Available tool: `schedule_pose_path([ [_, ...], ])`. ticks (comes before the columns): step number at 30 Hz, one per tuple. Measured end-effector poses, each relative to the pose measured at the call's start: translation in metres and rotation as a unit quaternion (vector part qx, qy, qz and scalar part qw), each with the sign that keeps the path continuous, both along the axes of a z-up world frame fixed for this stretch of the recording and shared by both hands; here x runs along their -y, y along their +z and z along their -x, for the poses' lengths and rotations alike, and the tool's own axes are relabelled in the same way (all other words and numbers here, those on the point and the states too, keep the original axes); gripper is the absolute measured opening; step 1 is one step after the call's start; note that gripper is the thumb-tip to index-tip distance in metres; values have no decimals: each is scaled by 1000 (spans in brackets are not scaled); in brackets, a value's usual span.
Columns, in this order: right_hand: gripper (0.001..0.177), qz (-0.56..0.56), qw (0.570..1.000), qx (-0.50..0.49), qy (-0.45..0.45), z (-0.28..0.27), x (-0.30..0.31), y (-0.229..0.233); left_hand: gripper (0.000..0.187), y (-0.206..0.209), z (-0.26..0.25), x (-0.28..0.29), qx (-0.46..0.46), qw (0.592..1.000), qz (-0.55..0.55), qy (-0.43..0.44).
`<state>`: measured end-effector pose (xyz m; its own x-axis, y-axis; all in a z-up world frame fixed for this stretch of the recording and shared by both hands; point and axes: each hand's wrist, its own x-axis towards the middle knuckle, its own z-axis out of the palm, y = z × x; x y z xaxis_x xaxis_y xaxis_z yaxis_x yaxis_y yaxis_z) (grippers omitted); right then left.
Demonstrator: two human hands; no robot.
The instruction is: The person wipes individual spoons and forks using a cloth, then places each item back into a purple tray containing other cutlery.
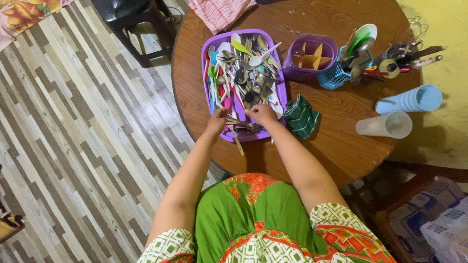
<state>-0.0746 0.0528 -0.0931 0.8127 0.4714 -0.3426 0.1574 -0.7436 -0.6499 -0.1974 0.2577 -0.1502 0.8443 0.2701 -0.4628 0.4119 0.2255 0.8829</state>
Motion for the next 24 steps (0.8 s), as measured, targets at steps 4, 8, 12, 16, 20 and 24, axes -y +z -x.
schedule_pose_path([
  [4, 35, 35, 997, -69, -18, 0, -20, -29, 54, 6, 5, -11, -16, 1000, 16, -4],
  [8, 28, -50, 989, -102, -94, -7, -18, -46, 52, 11, 9, -22, -44, 999, -9, -14],
  [12, 24, -154, 958, -149, -190, -17, 3, -45, 54, 3, 5, -20, -27, 999, 5, -18],
  [16, 21, -176, 903, -323, -220, -25, 27, -40, 48, -3, -1, -12, -50, 999, 6, -15],
  [20, 20, -219, 873, -381, -213, -24, 48, -45, 48, 2, -5, -1, -114, 988, -87, -62],
  [24, 19, -223, 879, -326, -267, -19, 59, -48, 48, -5, -10, 7, -142, 964, -182, -133],
])
